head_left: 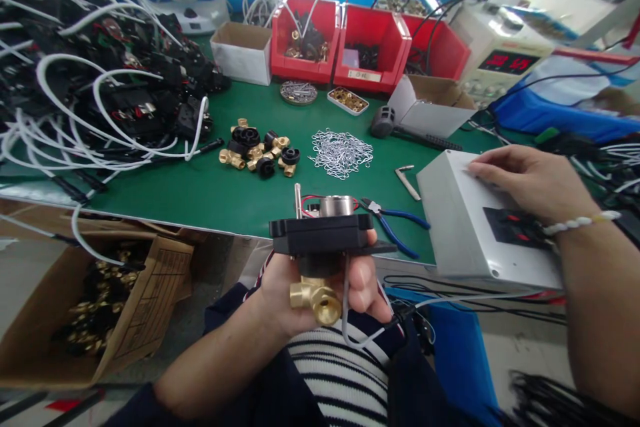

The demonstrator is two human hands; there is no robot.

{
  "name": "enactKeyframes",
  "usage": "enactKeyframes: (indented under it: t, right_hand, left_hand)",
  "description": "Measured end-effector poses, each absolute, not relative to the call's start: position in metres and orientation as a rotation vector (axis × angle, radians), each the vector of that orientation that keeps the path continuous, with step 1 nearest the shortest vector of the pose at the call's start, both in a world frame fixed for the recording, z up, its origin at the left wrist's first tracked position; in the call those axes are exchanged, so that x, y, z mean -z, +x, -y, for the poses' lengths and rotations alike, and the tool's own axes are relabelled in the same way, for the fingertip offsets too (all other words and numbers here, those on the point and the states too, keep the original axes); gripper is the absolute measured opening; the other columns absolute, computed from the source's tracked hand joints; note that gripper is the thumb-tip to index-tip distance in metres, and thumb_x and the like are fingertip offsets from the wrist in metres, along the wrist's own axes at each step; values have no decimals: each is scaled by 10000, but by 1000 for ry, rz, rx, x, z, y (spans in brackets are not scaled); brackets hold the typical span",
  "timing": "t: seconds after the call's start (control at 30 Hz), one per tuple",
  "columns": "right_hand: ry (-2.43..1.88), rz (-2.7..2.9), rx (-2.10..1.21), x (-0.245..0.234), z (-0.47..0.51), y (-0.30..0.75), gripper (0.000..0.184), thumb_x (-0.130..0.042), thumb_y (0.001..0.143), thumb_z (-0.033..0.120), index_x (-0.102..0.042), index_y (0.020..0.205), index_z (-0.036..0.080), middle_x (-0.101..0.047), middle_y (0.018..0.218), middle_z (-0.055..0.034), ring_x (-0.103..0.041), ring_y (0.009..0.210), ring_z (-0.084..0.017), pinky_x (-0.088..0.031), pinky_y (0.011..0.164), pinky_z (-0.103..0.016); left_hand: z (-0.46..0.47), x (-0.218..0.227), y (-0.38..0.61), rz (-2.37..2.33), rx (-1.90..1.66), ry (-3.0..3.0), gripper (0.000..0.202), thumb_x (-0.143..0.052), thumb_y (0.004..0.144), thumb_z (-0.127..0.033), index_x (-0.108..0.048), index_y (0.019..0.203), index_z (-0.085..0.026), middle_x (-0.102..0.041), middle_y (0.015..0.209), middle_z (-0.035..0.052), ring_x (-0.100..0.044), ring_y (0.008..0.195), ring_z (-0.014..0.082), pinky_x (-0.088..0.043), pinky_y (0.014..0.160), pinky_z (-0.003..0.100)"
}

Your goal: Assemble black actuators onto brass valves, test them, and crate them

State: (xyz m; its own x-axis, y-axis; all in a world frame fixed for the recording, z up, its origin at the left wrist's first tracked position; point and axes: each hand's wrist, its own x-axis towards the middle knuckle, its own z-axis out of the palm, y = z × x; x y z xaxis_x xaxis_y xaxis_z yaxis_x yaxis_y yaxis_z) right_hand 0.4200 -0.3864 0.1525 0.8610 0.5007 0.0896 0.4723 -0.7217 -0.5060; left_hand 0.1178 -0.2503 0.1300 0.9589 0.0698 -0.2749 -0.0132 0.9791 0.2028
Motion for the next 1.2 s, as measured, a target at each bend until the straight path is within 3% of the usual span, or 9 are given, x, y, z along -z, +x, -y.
enactKeyframes:
  t: [0.13, 0.33, 0.53, 0.67, 0.8, 0.93, 1.03, 1.1, 1.2]
  right_hand:
    - [-2525, 666, -40, -153, 384, 420, 165, -698, 677, 331, -705, 768, 195, -695, 746, -56, -556, 671, -192, -400, 688, -348]
    - [-2594, 598, -51, -158, 381, 413, 108, -701, 728, 285, -704, 786, 194, -664, 735, -36, -530, 658, -168, -395, 710, -340]
    - [-2587, 709, -75, -156, 384, 418, 176, -722, 673, 346, -706, 781, 209, -671, 741, -45, -537, 667, -189, -390, 686, -353]
    - [-2548, 751, -65, -152, 387, 425, 237, -707, 647, 394, -707, 787, 203, -680, 751, -55, -536, 659, -193, -390, 660, -357]
    - [-2497, 774, -68, -152, 386, 423, 241, -703, 633, 389, -698, 770, 191, -689, 757, -61, -545, 674, -189, -412, 680, -359]
    - [-2432, 820, -94, -153, 387, 421, 265, -705, 643, 404, -689, 783, 180, -701, 774, -64, -579, 698, -195, -451, 723, -366]
    - [-2444, 826, -91, -152, 388, 422, 267, -707, 657, 420, -689, 794, 192, -708, 781, -46, -606, 711, -195, -477, 731, -355]
    - [-2433, 841, -84, -151, 388, 423, 249, -705, 665, 420, -685, 780, 200, -708, 776, -36, -616, 716, -195, -489, 728, -350]
    - [-2360, 884, -93, -150, 388, 426, 249, -711, 668, 423, -678, 760, 194, -713, 777, -36, -619, 717, -190, -498, 721, -345]
  left_hand:
    - [250, -131, 118, -149, -32, 205, 221, -753, 737, -342, -744, 830, -142, -586, 524, -4, -488, 413, 93, -505, 539, 257]
    - [251, -125, 118, -62, -27, 237, 329, -781, 706, -411, -731, 884, -138, -648, 613, 16, -610, 522, 118, -525, 632, 268]
    - [253, -117, 119, -50, 43, 287, 406, -707, 733, -531, -712, 833, -138, -643, 634, 42, -607, 521, 155, -559, 692, 367]
    - [253, -120, 117, -55, 37, 234, 391, -822, 657, -465, -727, 849, -139, -656, 606, 32, -598, 504, 132, -563, 657, 317]
    - [252, -126, 115, -124, -57, 249, 368, -820, 682, -400, -749, 924, -131, -631, 566, -3, -548, 460, 98, -577, 616, 277]
    - [253, -132, 117, -246, -81, 299, 294, -683, 837, -371, -754, 967, -117, -748, 822, 80, -710, 727, 181, -613, 729, 309]
    - [258, -133, 118, -358, -147, 334, 321, -529, 974, -346, -756, 1004, -122, -773, 1006, 127, -742, 881, 217, -615, 832, 347]
    - [262, -133, 119, -410, -228, 401, 325, -496, 1000, -337, -746, 1050, -135, -761, 1095, 134, -737, 953, 222, -608, 871, 351]
    - [266, -134, 119, -451, -349, 544, 286, -613, 948, -345, -707, 1149, -165, -733, 1189, 108, -721, 993, 201, -594, 883, 292]
